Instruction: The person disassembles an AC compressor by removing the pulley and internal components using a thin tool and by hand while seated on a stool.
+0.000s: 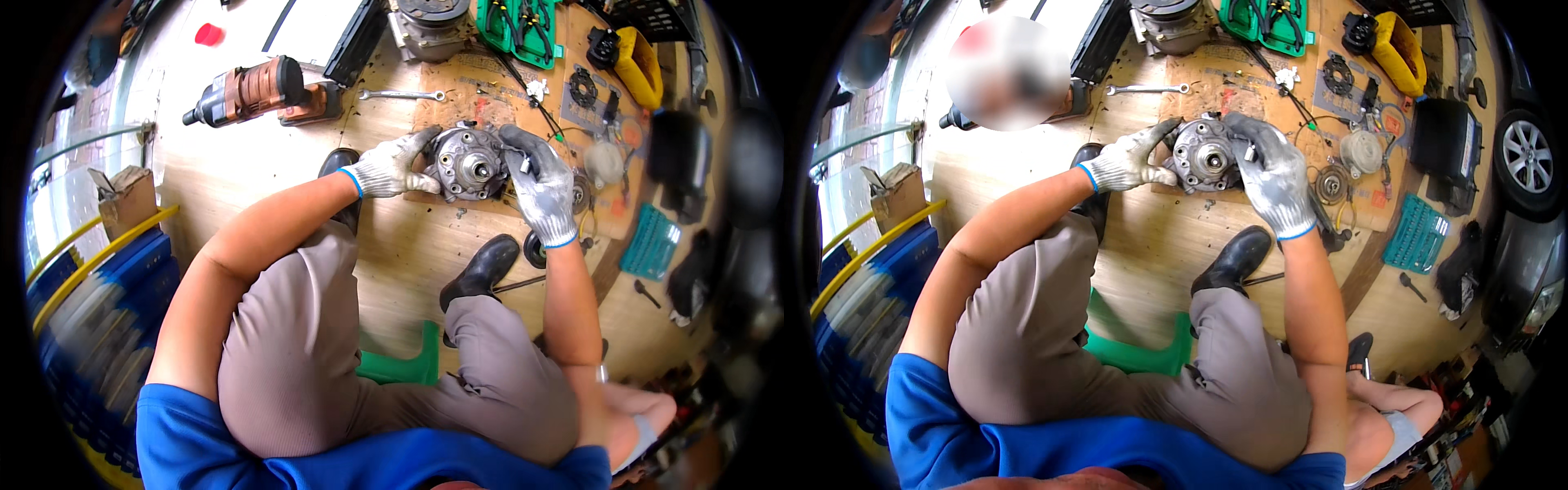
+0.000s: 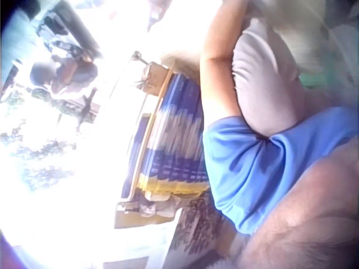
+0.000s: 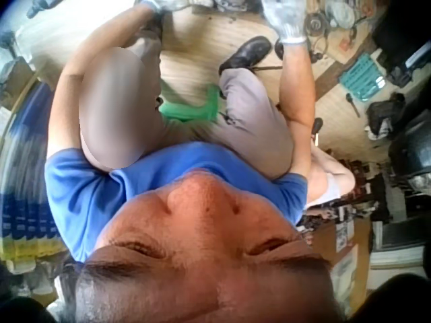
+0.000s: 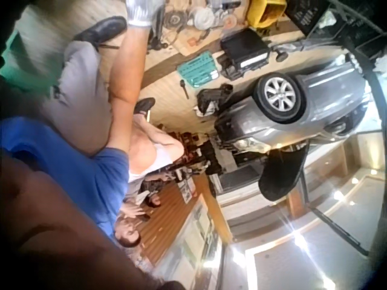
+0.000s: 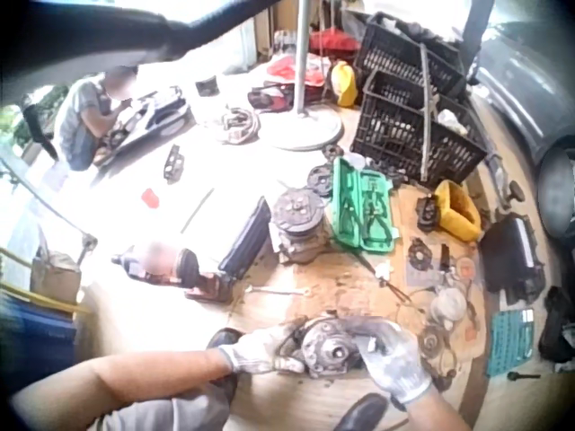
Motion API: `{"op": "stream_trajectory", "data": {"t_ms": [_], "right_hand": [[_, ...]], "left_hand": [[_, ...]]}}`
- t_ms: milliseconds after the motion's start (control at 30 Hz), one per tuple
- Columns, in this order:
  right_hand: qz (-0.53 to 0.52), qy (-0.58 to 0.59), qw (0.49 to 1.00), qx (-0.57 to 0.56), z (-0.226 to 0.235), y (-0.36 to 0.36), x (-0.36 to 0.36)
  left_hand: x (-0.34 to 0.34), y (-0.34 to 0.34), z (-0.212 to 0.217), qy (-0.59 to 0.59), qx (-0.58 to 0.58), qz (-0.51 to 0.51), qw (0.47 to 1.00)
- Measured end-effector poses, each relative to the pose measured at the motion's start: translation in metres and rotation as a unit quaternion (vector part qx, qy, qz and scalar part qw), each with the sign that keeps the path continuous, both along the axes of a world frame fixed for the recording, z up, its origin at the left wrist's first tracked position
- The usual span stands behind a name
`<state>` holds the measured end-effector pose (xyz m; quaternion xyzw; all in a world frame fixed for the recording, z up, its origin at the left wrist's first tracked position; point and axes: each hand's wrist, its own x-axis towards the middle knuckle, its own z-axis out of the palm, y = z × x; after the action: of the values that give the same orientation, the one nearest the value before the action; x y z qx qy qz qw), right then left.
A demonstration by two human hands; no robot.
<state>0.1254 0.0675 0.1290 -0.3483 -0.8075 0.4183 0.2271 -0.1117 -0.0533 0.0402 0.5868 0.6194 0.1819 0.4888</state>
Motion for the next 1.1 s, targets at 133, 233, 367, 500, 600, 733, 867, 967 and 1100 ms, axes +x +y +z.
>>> {"op": "stream_trajectory", "data": {"t_ms": [133, 233, 367, 500, 600, 733, 867, 967, 1100], "right_hand": [[-0.047, 0.039, 0.980, -0.190, -0.009, 0.000, 0.009], [-0.020, 0.080, 0.956, -0.281, -0.006, -0.001, 0.013], [-0.016, 0.079, 0.960, -0.267, 0.010, -0.002, 0.012], [-0.016, -0.002, 0.994, -0.109, 0.014, 0.000, 0.003], [0.054, -0.035, 0.995, 0.072, 0.025, 0.006, -0.005], [0.112, -0.103, 0.976, 0.159, 0.032, 0.011, -0.006], [-0.126, -0.015, 0.974, -0.188, 0.026, 0.008, -0.016], [-0.160, 0.012, 0.937, -0.310, 0.021, 0.019, -0.013], [-0.113, 0.076, 0.910, -0.392, 0.019, 0.020, -0.003]], "left_hand": [[0.005, 0.001, 0.000, 0.005, 0.002, -0.010, 1.000], [0.005, -0.005, -0.007, 0.022, 0.036, 0.001, 0.999], [0.008, 0.001, 0.008, 0.000, -0.001, -0.002, 1.000], [0.011, -0.002, 0.001, 0.007, 0.020, 0.002, 1.000], [0.015, -0.005, -0.002, 0.023, 0.008, 0.027, 0.999], [0.016, -0.005, 0.001, 0.062, 0.037, 0.049, 0.996], [0.017, -0.004, 0.001, 0.052, 0.037, 0.035, 0.997], [0.016, -0.005, -0.006, 0.049, 0.048, 0.026, 0.997], [0.015, -0.006, -0.009, 0.047, 0.063, 0.017, 0.997]]}}
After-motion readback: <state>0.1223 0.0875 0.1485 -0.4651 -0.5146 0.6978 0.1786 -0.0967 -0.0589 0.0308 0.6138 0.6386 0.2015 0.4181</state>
